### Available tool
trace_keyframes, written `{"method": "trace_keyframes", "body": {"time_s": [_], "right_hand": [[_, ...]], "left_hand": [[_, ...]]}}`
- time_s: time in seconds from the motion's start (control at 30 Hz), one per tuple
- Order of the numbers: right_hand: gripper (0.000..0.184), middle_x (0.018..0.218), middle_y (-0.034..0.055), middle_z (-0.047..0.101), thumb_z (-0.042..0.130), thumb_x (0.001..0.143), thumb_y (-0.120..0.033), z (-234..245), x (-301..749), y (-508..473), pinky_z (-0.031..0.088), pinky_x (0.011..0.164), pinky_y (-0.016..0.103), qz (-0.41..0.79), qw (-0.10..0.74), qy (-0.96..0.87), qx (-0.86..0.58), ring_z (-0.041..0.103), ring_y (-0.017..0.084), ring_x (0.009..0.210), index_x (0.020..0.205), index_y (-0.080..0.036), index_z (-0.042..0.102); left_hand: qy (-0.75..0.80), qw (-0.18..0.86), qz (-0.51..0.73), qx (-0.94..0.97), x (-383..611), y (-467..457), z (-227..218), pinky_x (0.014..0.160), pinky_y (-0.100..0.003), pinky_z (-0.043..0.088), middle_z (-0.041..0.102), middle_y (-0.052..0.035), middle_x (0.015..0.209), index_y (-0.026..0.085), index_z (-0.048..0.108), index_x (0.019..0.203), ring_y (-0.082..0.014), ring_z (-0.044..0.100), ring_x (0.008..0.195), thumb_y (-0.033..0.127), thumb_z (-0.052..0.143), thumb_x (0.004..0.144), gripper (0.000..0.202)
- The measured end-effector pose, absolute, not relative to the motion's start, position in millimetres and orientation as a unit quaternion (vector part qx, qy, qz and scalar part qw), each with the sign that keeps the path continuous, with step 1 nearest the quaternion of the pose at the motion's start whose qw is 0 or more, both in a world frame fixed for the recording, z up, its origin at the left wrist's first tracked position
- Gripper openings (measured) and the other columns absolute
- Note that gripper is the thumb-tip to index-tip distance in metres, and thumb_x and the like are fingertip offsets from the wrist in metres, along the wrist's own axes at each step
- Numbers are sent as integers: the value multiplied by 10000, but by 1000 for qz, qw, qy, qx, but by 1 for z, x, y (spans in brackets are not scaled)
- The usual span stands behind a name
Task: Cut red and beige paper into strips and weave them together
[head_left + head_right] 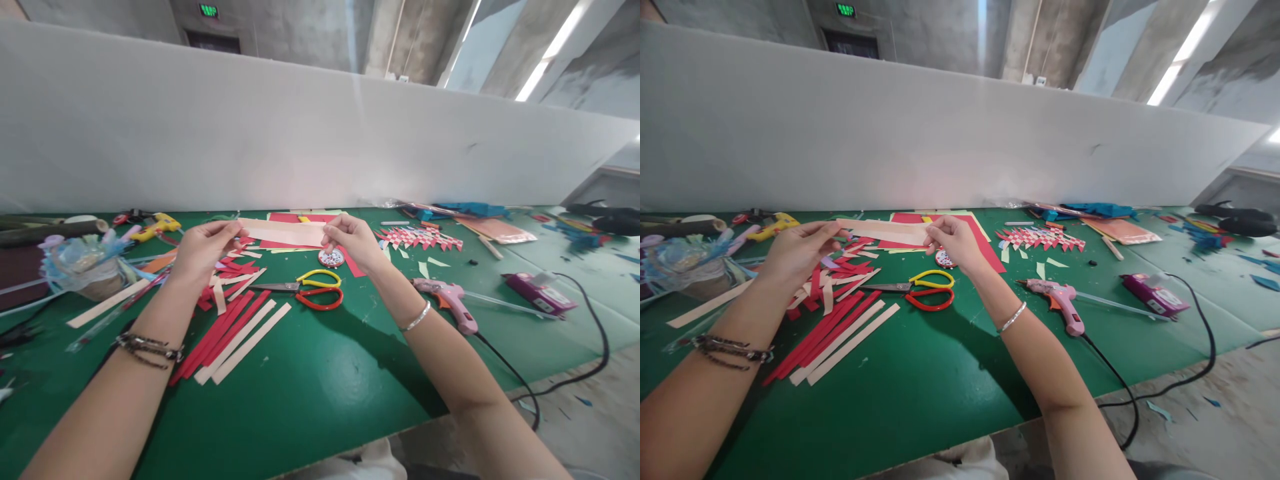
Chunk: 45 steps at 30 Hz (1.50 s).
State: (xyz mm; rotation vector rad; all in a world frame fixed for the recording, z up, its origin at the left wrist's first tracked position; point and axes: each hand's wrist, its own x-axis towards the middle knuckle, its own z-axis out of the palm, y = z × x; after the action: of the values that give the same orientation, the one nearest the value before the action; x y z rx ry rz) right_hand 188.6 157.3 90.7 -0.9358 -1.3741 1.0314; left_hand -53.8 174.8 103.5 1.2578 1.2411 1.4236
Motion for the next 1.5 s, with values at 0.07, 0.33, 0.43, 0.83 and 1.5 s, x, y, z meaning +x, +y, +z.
{"method": "trace_keyframes", "body": {"time_s": [0.07, 0.33, 0.43, 0.83, 1.5], "right_hand": [[232, 569, -25, 592, 628, 716, -332, 90, 189, 158, 450, 512, 212, 443, 556, -589, -384, 557, 62, 461, 674, -150, 491], [313, 539, -33, 561, 490, 806, -436, 91, 189, 156, 407, 495, 211, 445, 483, -665, -356, 522, 61, 446, 650, -173, 425], [291, 511, -33, 542, 473, 824, -378, 95, 188, 152, 394, 486, 213, 415, 480, -683, -360, 499, 61, 431, 621, -173, 435], [333, 484, -61, 354, 413, 856, -292, 108, 187, 138, 266, 462, 213, 292, 523, -723, -344, 300, 51, 444, 550, -192, 325], [278, 574, -54, 296, 379, 862, -242, 119, 171, 115, 251, 496, 204, 320, 456, -782, -280, 289, 54, 513, 595, -173, 344]], "left_hand": [[495, 420, 571, 502, -55, 175, 104, 560, -184, 428, 641, 18, 679, 140, 657, 663, -30, 476, 491, 278, 724, 607, 163], [472, 449, 566, 506, -58, 177, 104, 561, -180, 432, 635, 26, 648, 142, 660, 678, -35, 486, 500, 304, 751, 577, 212], [476, 445, 565, 506, -60, 178, 105, 565, -180, 432, 633, 34, 644, 149, 654, 662, -32, 479, 502, 298, 756, 574, 202], [507, 476, 505, 511, -64, 176, 108, 535, -195, 415, 629, 5, 648, 146, 650, 674, -43, 450, 503, 315, 741, 567, 220], [366, 63, 288, 882, -1, 120, 114, 822, -302, 409, 583, -70, 1119, 177, 463, 1188, -204, 534, 969, 414, 386, 867, 406]]}}
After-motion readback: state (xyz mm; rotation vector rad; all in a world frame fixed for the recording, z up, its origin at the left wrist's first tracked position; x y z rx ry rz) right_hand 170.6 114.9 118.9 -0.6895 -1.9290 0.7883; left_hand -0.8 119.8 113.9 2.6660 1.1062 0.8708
